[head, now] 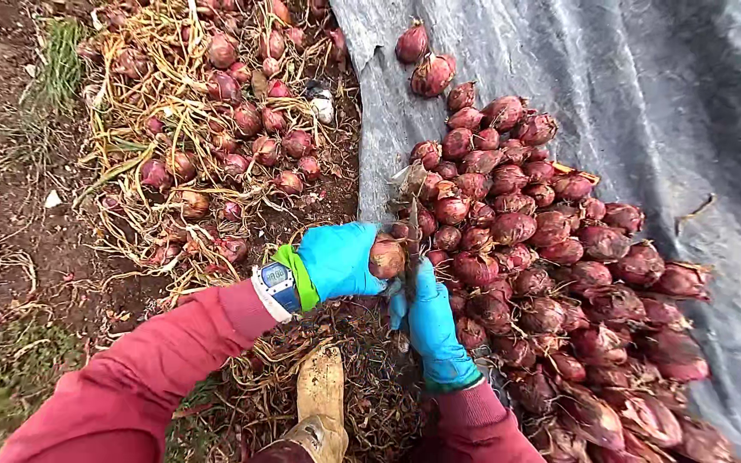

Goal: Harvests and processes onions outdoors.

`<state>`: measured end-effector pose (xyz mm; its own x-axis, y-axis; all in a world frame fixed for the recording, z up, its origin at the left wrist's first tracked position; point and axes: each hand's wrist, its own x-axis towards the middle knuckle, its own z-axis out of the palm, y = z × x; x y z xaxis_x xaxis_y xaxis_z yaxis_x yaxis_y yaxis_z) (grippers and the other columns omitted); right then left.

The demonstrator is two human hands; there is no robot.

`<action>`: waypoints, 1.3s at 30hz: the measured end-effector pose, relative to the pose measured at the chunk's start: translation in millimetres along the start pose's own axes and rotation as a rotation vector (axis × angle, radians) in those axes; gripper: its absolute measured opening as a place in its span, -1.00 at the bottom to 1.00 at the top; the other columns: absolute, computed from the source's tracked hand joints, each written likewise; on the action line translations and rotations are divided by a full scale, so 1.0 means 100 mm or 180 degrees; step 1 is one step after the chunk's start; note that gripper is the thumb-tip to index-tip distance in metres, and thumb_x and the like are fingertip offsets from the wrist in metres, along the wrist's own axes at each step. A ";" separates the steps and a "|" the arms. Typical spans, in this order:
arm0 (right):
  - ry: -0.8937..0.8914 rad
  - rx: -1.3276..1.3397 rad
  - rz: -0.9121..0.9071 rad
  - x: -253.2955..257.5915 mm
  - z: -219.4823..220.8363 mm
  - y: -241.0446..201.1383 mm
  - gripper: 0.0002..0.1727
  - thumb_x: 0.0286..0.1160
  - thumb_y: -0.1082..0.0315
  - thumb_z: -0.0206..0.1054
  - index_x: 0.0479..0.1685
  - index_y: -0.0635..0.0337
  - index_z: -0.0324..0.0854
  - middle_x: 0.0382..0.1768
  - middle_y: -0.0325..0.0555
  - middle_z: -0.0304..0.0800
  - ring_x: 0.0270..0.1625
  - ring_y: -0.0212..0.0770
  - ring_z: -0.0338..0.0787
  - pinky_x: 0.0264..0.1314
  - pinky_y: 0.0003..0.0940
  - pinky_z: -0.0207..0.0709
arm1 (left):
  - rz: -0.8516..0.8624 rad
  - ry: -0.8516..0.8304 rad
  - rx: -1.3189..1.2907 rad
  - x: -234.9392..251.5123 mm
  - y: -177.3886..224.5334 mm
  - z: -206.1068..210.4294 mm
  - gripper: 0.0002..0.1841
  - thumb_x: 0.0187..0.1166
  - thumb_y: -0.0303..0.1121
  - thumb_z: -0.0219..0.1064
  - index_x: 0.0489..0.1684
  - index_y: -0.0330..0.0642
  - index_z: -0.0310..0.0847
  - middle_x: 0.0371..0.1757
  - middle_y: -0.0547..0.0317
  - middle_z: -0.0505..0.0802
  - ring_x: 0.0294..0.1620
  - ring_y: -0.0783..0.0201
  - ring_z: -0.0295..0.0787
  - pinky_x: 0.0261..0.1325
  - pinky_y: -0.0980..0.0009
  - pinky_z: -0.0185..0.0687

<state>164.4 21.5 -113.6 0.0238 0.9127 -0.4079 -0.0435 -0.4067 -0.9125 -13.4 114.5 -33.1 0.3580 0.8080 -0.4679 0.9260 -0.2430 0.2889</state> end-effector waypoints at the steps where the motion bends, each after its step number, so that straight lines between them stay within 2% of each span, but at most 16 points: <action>1: 0.0272 0.0311 -0.0163 0.05 -0.13 -0.11 -0.10 0.70 -0.46 -0.43 -0.39 0.08 0.60 -0.83 -0.17 0.45 -0.83 -0.19 0.50 -0.76 -0.19 0.54 | 0.0058 0.0308 -0.0204 0.14 0.07 -0.01 0.20 -0.02 0.32 0.68 0.83 0.14 0.22 0.45 -0.05 0.71 0.18 -0.04 0.84 0.03 -0.14 0.81; 3: 0.0668 0.0737 -0.0322 0.05 -0.37 -0.28 -0.12 0.72 -0.43 -0.50 -0.27 0.03 0.60 -0.82 -0.20 0.45 -0.84 -0.20 0.49 -0.78 -0.19 0.53 | -0.0030 0.0748 -0.0808 0.40 0.07 0.00 0.35 0.00 0.20 0.76 0.96 0.14 -0.09 0.69 -0.10 0.51 0.46 -0.06 0.69 0.32 -0.12 0.74; 7: 0.0687 0.0858 -0.0242 -0.37 -0.53 -0.08 0.00 0.64 -0.48 -0.58 -0.08 0.12 0.66 -0.78 -0.09 0.57 -0.81 -0.14 0.59 -0.77 -0.16 0.61 | -0.0370 0.0574 -0.0217 0.91 -0.26 0.63 -0.19 0.05 -0.11 0.72 0.52 0.19 0.63 0.45 -0.15 0.70 0.35 -0.23 0.70 0.24 -0.26 0.71; 11: -0.1232 -0.0284 0.1759 -1.02 -0.50 0.91 0.18 0.37 -0.72 -0.46 0.11 0.16 0.71 -0.59 -0.07 0.74 -0.71 -0.19 0.62 -0.66 -0.26 0.58 | -0.0242 -0.0251 0.0045 1.31 -0.75 1.42 -0.21 0.08 -0.14 0.73 0.52 0.16 0.62 0.43 -0.23 0.71 0.37 -0.32 0.68 0.26 -0.34 0.68; 14: -0.1502 -0.0374 0.2412 -1.28 -0.40 1.37 0.12 0.58 -0.56 -0.55 0.00 0.16 0.79 -0.59 -0.04 0.74 -0.67 -0.15 0.63 -0.59 -0.17 0.59 | -0.0991 -0.0074 -0.1832 1.06 -0.90 1.24 -0.23 0.20 0.14 0.68 0.46 0.06 0.64 0.25 0.00 0.86 0.25 0.03 0.83 0.29 -0.13 0.75; 18: -0.0501 0.0559 0.1523 -0.90 -0.06 1.07 -0.15 0.80 -0.28 -0.30 0.09 0.32 0.72 -0.67 -0.06 0.65 -0.73 -0.17 0.62 -0.66 -0.23 0.63 | -0.1348 0.0022 -0.4269 0.30 -0.65 1.05 -0.23 0.50 0.39 0.34 0.38 -0.12 0.58 -0.14 -0.09 0.86 -0.41 0.07 0.83 -0.38 0.15 0.82; 21: -0.0129 0.0452 0.0659 -0.45 0.14 0.77 -0.27 0.65 -0.31 0.07 -0.20 0.30 0.70 -0.68 -0.09 0.67 -0.69 -0.19 0.67 -0.60 -0.29 0.66 | -0.1035 -0.0283 -0.3776 -0.14 -0.17 0.93 -0.29 0.49 0.32 0.41 0.33 -0.14 0.62 -0.21 -0.05 0.87 -0.45 0.13 0.81 -0.41 0.21 0.79; 23: 0.0273 0.0154 0.0071 -0.27 0.18 0.58 -0.13 0.63 -0.49 -0.13 -0.48 0.17 0.65 -0.72 -0.13 0.67 -0.71 -0.19 0.69 -0.61 -0.25 0.70 | -0.0688 -0.0387 -0.3259 -0.22 0.09 0.82 -0.20 0.29 0.22 0.64 0.48 -0.02 0.55 0.02 0.06 0.90 -0.15 0.20 0.89 -0.06 0.14 0.88; 25: 0.0890 -0.0029 -0.0340 -0.11 0.07 0.35 -0.22 0.79 -0.28 -0.26 -0.45 0.13 0.65 -0.74 -0.15 0.65 -0.75 -0.19 0.65 -0.68 -0.18 0.66 | 0.0062 -0.0317 -0.3442 -0.20 0.25 0.57 0.06 0.18 -0.04 0.76 0.80 -0.01 0.23 0.38 0.08 0.79 0.23 0.24 0.84 0.33 0.15 0.82; 27: 0.1339 -0.0113 -0.0496 0.18 -0.16 0.03 -0.17 0.85 -0.25 -0.36 -0.51 0.14 0.61 -0.77 -0.16 0.62 -0.77 -0.18 0.63 -0.70 -0.14 0.63 | 0.0823 0.0004 -0.4233 -0.02 0.21 0.31 0.09 0.31 -0.42 0.68 0.91 -0.13 -0.02 0.55 -0.10 0.63 0.22 0.12 0.86 0.29 0.18 0.86; 28: 0.1461 0.0104 -0.0361 0.35 -0.29 -0.11 -0.14 0.83 -0.31 -0.40 -0.52 0.14 0.57 -0.79 -0.16 0.57 -0.79 -0.17 0.59 -0.72 -0.13 0.61 | 0.0879 0.0450 -0.4314 0.11 0.10 0.21 0.00 0.36 -0.45 0.64 0.88 -0.14 0.07 0.53 -0.09 0.65 0.20 0.13 0.86 0.27 0.21 0.85; 32: 0.1823 0.1017 -0.0011 0.74 -0.70 -0.64 -0.19 0.68 -0.49 -0.44 -0.34 -0.06 0.48 -0.76 -0.29 0.41 -0.78 -0.26 0.44 -0.74 -0.23 0.47 | -0.0627 0.2017 -0.2026 0.95 -0.91 0.05 -0.39 0.43 -0.18 0.59 0.56 0.06 0.62 0.42 0.16 0.81 0.42 0.24 0.75 0.52 0.16 0.67; 34: 0.1876 0.1156 -0.0184 0.83 -0.76 -0.82 -0.18 0.70 -0.47 -0.49 -0.30 -0.07 0.53 -0.77 -0.32 0.43 -0.79 -0.29 0.44 -0.75 -0.29 0.45 | -0.1309 0.1727 -0.0699 1.45 -1.44 0.12 -0.32 0.30 -0.26 0.58 0.56 -0.02 0.60 0.50 -0.12 0.71 0.55 -0.14 0.60 0.59 -0.18 0.49; 36: 0.1694 0.1052 -0.0078 0.76 -0.74 -0.68 -0.11 0.65 -0.52 -0.51 -0.23 -0.03 0.57 -0.73 -0.27 0.48 -0.73 -0.23 0.53 -0.67 -0.21 0.55 | -0.1801 0.1371 -0.0218 1.51 -1.67 0.46 -0.24 0.10 -0.41 0.62 0.51 -0.30 0.57 0.41 -0.43 0.68 0.38 -0.43 0.67 0.38 -0.40 0.60; 38: 0.1244 0.0779 -0.0010 0.71 -0.59 -0.42 -0.02 0.63 -0.50 -0.61 -0.24 0.08 0.60 -0.71 -0.15 0.56 -0.70 -0.11 0.63 -0.61 -0.07 0.66 | -0.2169 -0.0282 -0.0402 1.37 -1.55 -0.10 -0.27 0.60 -0.39 0.40 0.76 -0.42 0.18 0.68 -0.50 0.43 0.68 -0.40 0.42 0.63 -0.29 0.39; 39: 0.0974 0.0594 0.0117 0.60 -0.50 -0.24 0.02 0.65 -0.46 -0.66 -0.32 0.16 0.58 -0.72 -0.06 0.61 -0.69 -0.03 0.69 -0.59 0.00 0.71 | -0.2174 -0.0699 -0.0425 1.32 -1.58 -0.23 -0.31 0.68 -0.31 0.36 0.75 -0.41 0.20 0.69 -0.46 0.44 0.71 -0.34 0.40 0.64 -0.25 0.37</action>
<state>216.5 84.3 -118.2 0.3155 0.8320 -0.4563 -0.2309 -0.3991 -0.8874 -114.7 271.8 -121.4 -0.2657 0.6262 -0.7330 0.9339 0.3558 -0.0346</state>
